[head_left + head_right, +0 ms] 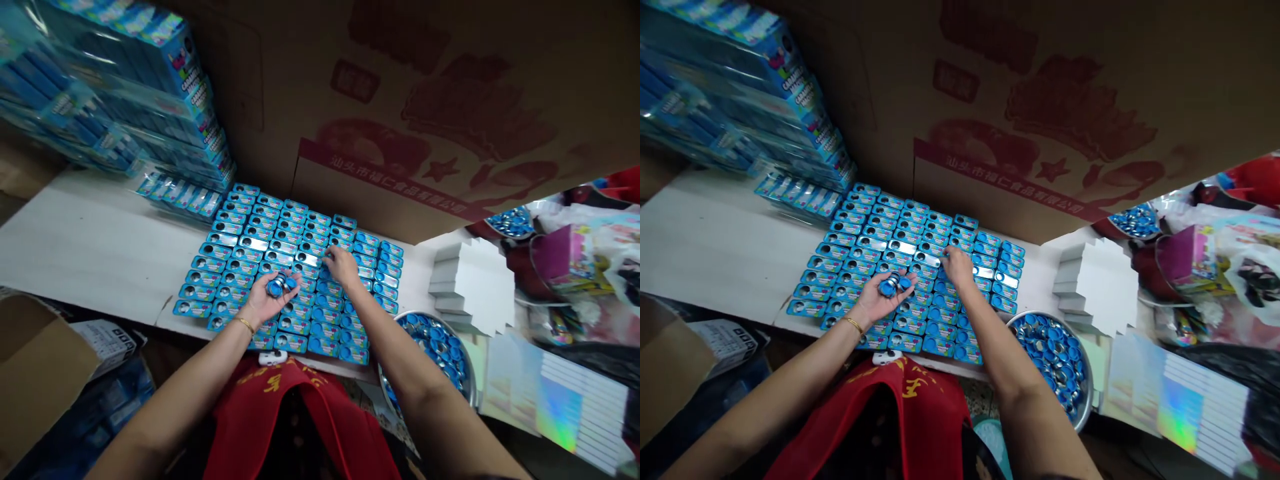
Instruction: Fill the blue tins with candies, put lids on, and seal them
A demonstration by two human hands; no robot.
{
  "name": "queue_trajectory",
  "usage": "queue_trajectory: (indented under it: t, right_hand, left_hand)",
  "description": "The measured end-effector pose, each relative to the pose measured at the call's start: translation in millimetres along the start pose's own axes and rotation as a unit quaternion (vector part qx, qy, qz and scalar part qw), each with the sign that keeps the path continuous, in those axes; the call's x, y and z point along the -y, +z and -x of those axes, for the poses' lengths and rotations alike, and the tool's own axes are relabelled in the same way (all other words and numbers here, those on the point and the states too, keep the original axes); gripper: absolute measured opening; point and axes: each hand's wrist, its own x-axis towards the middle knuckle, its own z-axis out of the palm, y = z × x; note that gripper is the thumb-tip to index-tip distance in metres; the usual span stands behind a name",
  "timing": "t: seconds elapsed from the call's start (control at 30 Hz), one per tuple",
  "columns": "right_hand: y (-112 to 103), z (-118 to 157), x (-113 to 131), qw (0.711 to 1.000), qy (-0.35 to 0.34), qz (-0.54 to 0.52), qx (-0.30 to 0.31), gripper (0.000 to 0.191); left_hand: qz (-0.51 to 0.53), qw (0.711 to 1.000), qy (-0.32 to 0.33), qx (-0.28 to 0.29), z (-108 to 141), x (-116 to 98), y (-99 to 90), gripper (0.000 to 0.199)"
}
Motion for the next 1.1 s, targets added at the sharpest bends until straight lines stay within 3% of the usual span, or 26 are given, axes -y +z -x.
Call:
queue_trajectory:
  t: [0.1, 0.2, 0.4, 0.5, 0.57, 0.7, 0.8, 0.87, 0.97, 1.1]
  right_hand:
    - [11, 25, 18, 0.98, -0.157, -0.123, -0.002, 0.021]
    - [23, 34, 30, 0.961, -0.208, -0.181, 0.027, 0.025]
    - [41, 40, 28, 0.963, -0.142, -0.229, -0.027, 0.022]
    - [34, 33, 17, 0.956, -0.126, -0.258, -0.055, 0.014]
    - [22, 17, 3, 0.961, -0.075, -0.256, -0.07, 0.012]
    - [3, -23, -28, 0.986, 0.016, -0.167, 0.001, 0.009]
    - [-2, -40, -39, 0.994, 0.065, -0.09, -0.01, 0.011]
    - [-3, -46, -38, 0.995, 0.09, -0.028, -0.016, 0.012]
    - [-7, -54, -29, 0.991, 0.109, 0.065, 0.044, 0.018]
    - [-13, -73, -21, 0.977, 0.143, 0.112, 0.109, 0.044]
  left_hand:
    - [-0.005, 1.0, 0.014, -0.013, -6, 0, 1.9, 0.019]
    - [-0.005, 0.999, 0.024, -0.034, -13, 3, 5.8, 0.013]
    - [0.018, 0.998, 0.018, -0.049, -23, 11, 6.5, 0.007]
    - [0.025, 0.998, 0.014, -0.052, -23, 8, 6.1, 0.008]
    - [0.015, 0.999, 0.0, -0.045, -20, 3, 7.1, 0.012]
    - [-0.015, 0.999, -0.021, -0.021, -17, -5, 9.0, 0.014]
    - [-0.052, 0.998, -0.021, -0.02, -18, -8, 5.8, 0.013]
    - [-0.065, 0.997, -0.018, -0.032, -18, -10, 0.7, 0.014]
    - [-0.062, 0.997, -0.022, -0.039, -16, -13, -8.0, 0.017]
    - [-0.049, 0.998, -0.031, -0.029, -9, -12, -13.6, 0.019]
